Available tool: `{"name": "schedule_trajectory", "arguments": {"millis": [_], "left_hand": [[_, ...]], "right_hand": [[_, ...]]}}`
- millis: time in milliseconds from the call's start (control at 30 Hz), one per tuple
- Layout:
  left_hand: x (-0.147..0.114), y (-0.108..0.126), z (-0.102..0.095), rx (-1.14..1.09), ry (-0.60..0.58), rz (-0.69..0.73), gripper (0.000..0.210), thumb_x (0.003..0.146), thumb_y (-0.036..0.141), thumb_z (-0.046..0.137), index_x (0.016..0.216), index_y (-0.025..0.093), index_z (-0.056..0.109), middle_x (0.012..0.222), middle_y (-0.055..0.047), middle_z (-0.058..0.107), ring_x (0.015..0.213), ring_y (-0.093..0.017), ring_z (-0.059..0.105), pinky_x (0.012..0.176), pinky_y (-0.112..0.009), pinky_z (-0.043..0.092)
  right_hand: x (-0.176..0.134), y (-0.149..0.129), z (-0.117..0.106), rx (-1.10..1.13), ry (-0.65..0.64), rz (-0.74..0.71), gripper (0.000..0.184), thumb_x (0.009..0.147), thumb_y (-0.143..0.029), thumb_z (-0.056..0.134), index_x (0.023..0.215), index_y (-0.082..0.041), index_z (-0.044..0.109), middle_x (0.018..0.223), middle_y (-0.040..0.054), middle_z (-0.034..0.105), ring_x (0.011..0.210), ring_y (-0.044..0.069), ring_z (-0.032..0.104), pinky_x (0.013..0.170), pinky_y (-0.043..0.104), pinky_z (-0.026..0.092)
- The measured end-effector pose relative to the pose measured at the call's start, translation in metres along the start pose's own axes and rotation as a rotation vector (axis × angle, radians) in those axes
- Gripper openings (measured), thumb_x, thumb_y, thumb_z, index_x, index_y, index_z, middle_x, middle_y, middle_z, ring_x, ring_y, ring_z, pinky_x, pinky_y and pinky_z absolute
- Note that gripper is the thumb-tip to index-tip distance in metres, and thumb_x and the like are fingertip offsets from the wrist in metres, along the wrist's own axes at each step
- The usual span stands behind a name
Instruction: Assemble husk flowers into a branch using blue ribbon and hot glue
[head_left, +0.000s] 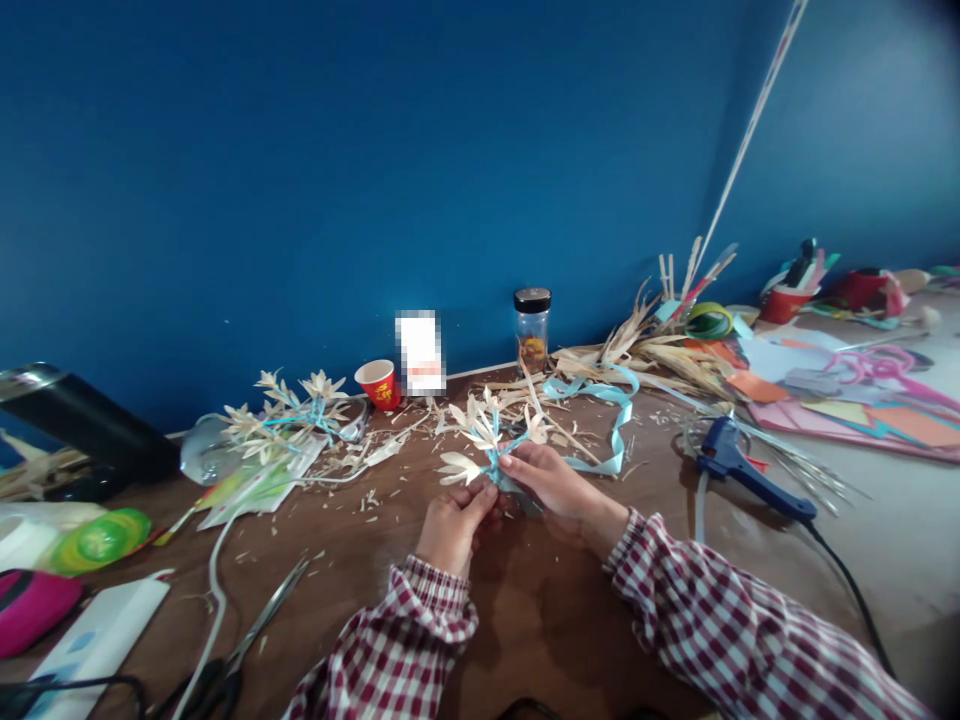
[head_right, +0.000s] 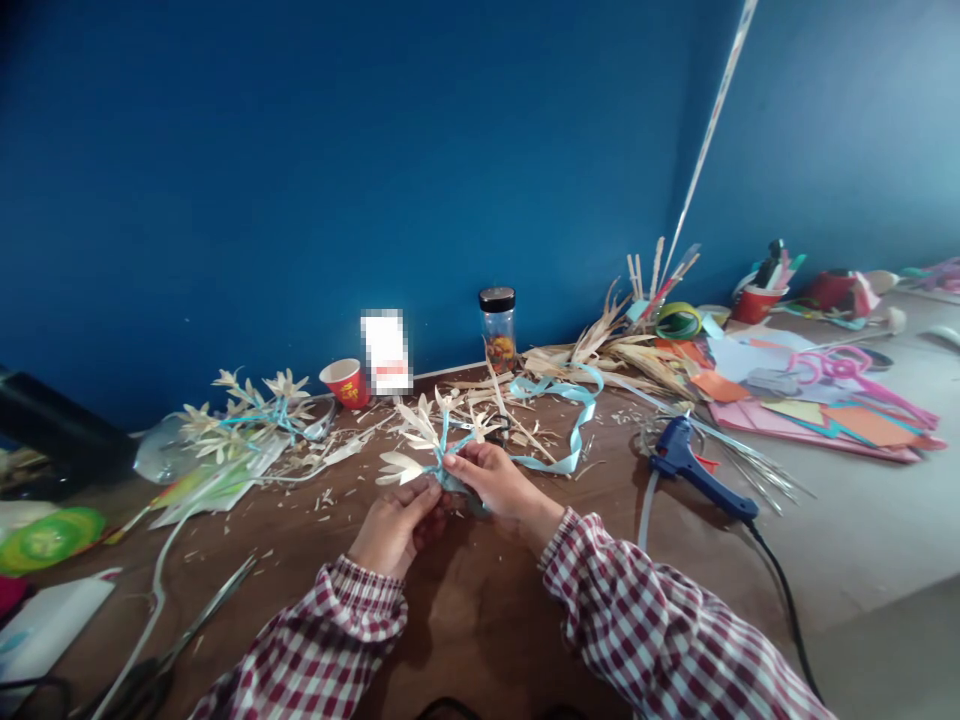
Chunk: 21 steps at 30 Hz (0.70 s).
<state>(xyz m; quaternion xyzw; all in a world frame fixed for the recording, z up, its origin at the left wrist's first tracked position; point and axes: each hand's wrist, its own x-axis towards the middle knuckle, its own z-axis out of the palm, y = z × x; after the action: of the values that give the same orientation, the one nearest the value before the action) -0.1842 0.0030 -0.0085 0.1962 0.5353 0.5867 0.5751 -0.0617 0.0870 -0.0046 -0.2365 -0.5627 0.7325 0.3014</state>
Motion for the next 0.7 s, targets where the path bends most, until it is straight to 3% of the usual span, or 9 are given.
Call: {"name": "schedule_trajectory", "arguments": {"millis": [100, 233, 367, 467, 633, 700], "left_hand": [[-0.001, 0.002, 0.001, -0.012, 0.011, -0.030, 0.019, 0.058, 0.027, 0.076, 0.071, 0.016, 0.068, 0.064, -0.001, 0.065, 0.053, -0.009, 0.056, 0.051, -0.020, 0.048], [-0.003, 0.004, 0.001, 0.007, -0.037, 0.050, 0.015, 0.061, 0.028, 0.075, 0.069, 0.017, 0.068, 0.061, 0.000, 0.063, 0.050, -0.008, 0.055, 0.048, -0.019, 0.046], [-0.007, 0.008, -0.006, -0.027, 0.005, 0.102, 0.016, 0.061, 0.027, 0.076, 0.068, 0.016, 0.068, 0.061, 0.001, 0.063, 0.050, -0.006, 0.054, 0.049, -0.015, 0.047], [-0.012, 0.009, -0.016, -0.074, 0.060, 0.054, 0.020, 0.058, 0.024, 0.079, 0.070, 0.013, 0.067, 0.062, 0.001, 0.064, 0.050, -0.005, 0.054, 0.049, -0.015, 0.048], [-0.021, 0.008, -0.026, -0.082, 0.088, -0.054, 0.011, 0.066, 0.016, 0.074, 0.066, 0.010, 0.064, 0.058, 0.000, 0.061, 0.044, -0.003, 0.051, 0.045, -0.014, 0.048], [-0.023, 0.006, -0.026, -0.092, 0.090, -0.071, 0.007, 0.070, 0.013, 0.069, 0.069, 0.010, 0.064, 0.058, 0.001, 0.060, 0.044, -0.003, 0.051, 0.045, -0.014, 0.048]], "right_hand": [[-0.001, -0.003, 0.001, -0.014, 0.005, -0.018, 0.035, 0.073, -0.051, 0.062, 0.075, -0.017, 0.054, 0.059, -0.0045, 0.052, 0.051, 0.007, 0.046, 0.051, 0.021, 0.039], [-0.003, -0.009, 0.000, -0.078, -0.010, -0.044, 0.034, 0.074, -0.049, 0.063, 0.073, -0.016, 0.057, 0.062, -0.0039, 0.052, 0.055, 0.008, 0.045, 0.054, 0.021, 0.038], [-0.004, -0.013, -0.002, -0.431, -0.100, -0.146, 0.031, 0.087, -0.043, 0.048, 0.083, -0.015, 0.062, 0.076, 0.0008, 0.061, 0.068, 0.012, 0.052, 0.065, 0.024, 0.042], [-0.005, -0.014, -0.002, -0.659, -0.141, -0.188, 0.030, 0.090, -0.036, 0.043, 0.088, -0.015, 0.064, 0.083, 0.0045, 0.065, 0.074, 0.015, 0.056, 0.070, 0.028, 0.044], [-0.008, -0.015, 0.008, -0.739, -0.151, -0.233, 0.020, 0.084, -0.028, 0.053, 0.095, -0.016, 0.065, 0.095, 0.0064, 0.067, 0.084, 0.017, 0.060, 0.078, 0.029, 0.044], [-0.008, -0.013, 0.014, -0.708, -0.169, -0.212, 0.019, 0.083, -0.028, 0.055, 0.091, -0.015, 0.066, 0.090, 0.0049, 0.067, 0.081, 0.017, 0.060, 0.075, 0.028, 0.044]]}}
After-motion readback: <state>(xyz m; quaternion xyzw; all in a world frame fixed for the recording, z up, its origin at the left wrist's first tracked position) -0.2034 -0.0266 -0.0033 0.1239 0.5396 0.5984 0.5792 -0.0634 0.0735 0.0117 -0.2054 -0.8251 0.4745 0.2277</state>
